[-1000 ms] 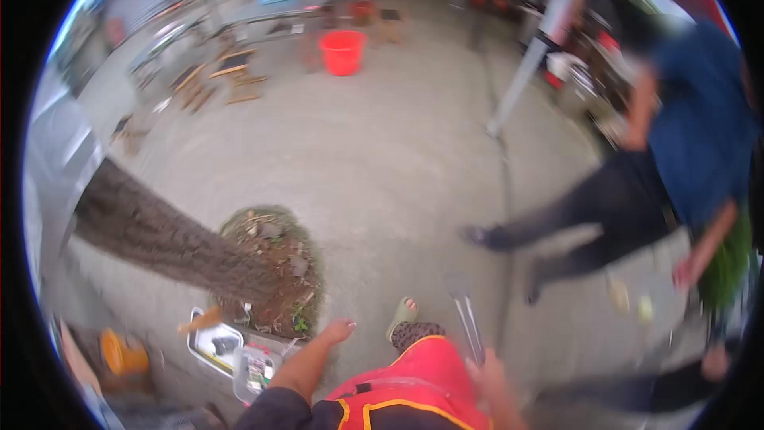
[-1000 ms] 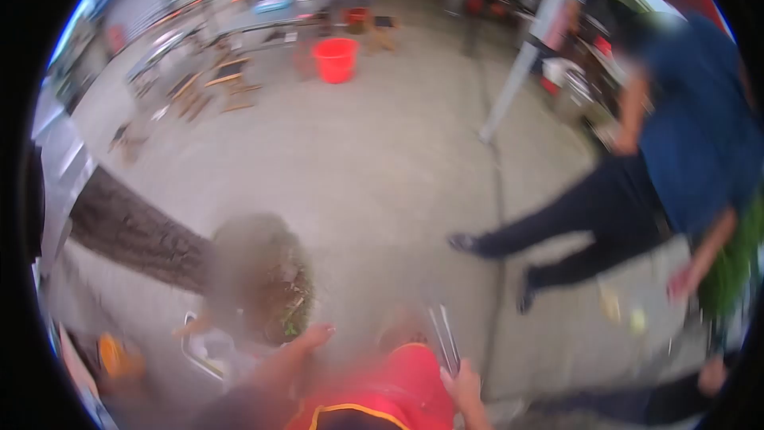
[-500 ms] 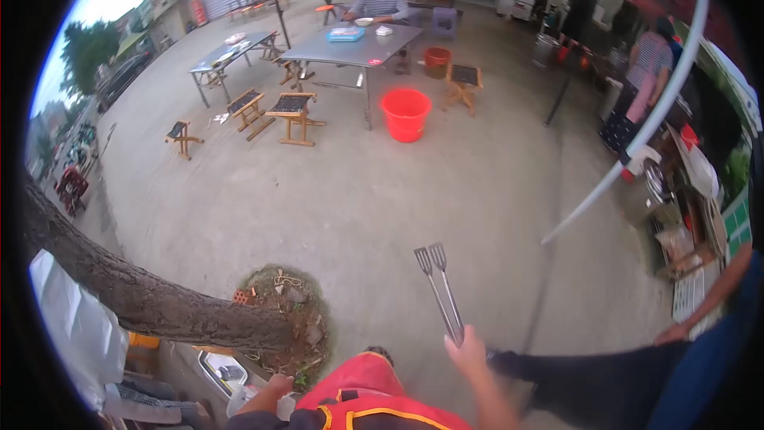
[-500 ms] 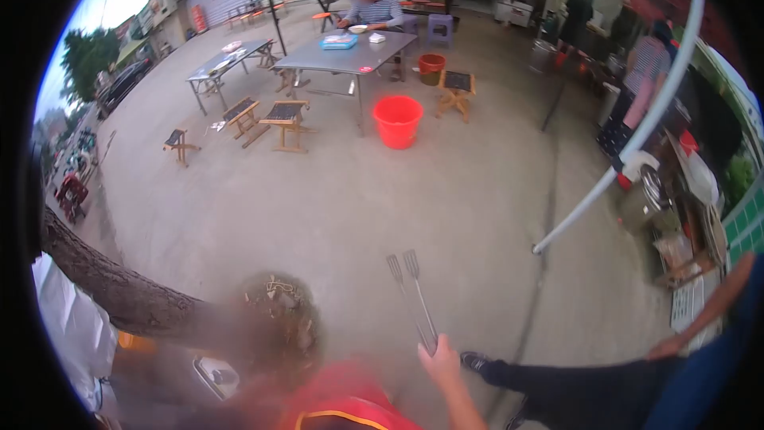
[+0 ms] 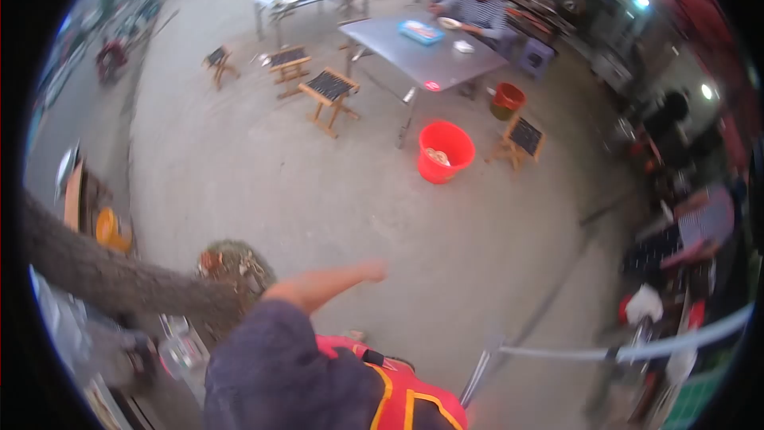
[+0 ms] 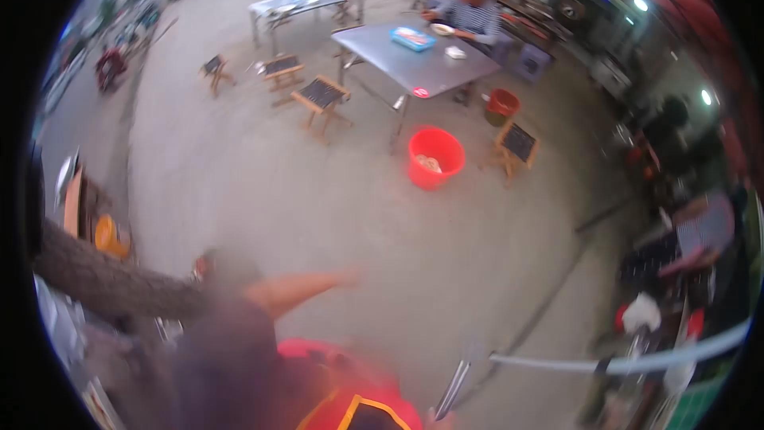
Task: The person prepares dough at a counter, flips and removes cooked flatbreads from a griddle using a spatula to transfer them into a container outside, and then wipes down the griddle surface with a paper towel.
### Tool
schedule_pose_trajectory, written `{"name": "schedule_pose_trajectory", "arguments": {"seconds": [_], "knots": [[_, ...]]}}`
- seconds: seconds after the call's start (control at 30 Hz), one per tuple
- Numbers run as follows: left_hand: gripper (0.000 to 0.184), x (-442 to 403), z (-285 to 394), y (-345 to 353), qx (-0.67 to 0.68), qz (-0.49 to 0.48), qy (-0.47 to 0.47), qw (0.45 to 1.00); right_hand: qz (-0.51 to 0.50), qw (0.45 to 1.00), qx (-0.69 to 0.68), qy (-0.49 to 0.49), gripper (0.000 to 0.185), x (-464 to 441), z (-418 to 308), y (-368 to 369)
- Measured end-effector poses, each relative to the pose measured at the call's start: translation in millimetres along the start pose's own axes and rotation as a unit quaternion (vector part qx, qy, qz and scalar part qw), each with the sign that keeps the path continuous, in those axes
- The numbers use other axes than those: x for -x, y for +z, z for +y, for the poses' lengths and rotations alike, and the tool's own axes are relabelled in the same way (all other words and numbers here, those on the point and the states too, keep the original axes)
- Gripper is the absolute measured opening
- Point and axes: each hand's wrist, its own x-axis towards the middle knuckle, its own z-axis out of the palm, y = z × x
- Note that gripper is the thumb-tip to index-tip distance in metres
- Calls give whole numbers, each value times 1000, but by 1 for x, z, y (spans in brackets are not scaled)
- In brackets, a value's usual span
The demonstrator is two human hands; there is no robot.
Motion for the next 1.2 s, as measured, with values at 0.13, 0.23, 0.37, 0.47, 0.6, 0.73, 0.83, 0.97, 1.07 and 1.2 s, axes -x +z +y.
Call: {"name": "schedule_pose_trajectory", "arguments": {"seconds": [0.13,0.23,0.37,0.47,0.6,0.73,0.83,0.97,1.07,1.2], "knots": [[31,-175,245,-206,-51,110,408,905,-18,995,16,98,62,-115,8,-33],[34,-251,428,-312,-315,-48,487,813,-54,996,-39,52,60,-211,-9,-68],[31,-282,599,-404,-303,-64,561,767,-60,993,-102,-27,61,-352,-57,-151],[29,-305,648,-446,-281,-100,595,747,140,950,-194,-198,40,-448,-102,-217],[27,-372,672,-481,-297,-138,627,707,65,979,-159,-108,47,-536,-199,-335],[24,-475,671,-514,-337,-139,646,671,62,976,-138,-159,56,-667,-242,-380],[22,-570,672,-560,-365,-134,673,630,82,975,-154,-140,54,-749,-246,-394],[20,-714,698,-663,-445,-111,686,565,198,949,-141,-198,44,-823,-279,-439],[15,-850,705,-657,-383,-111,662,635,157,969,-165,-98,38,-891,-306,-484],[17,-1035,677,-650,-299,-175,583,735,121,978,-163,-43,41,-1006,-340,-536]]}}
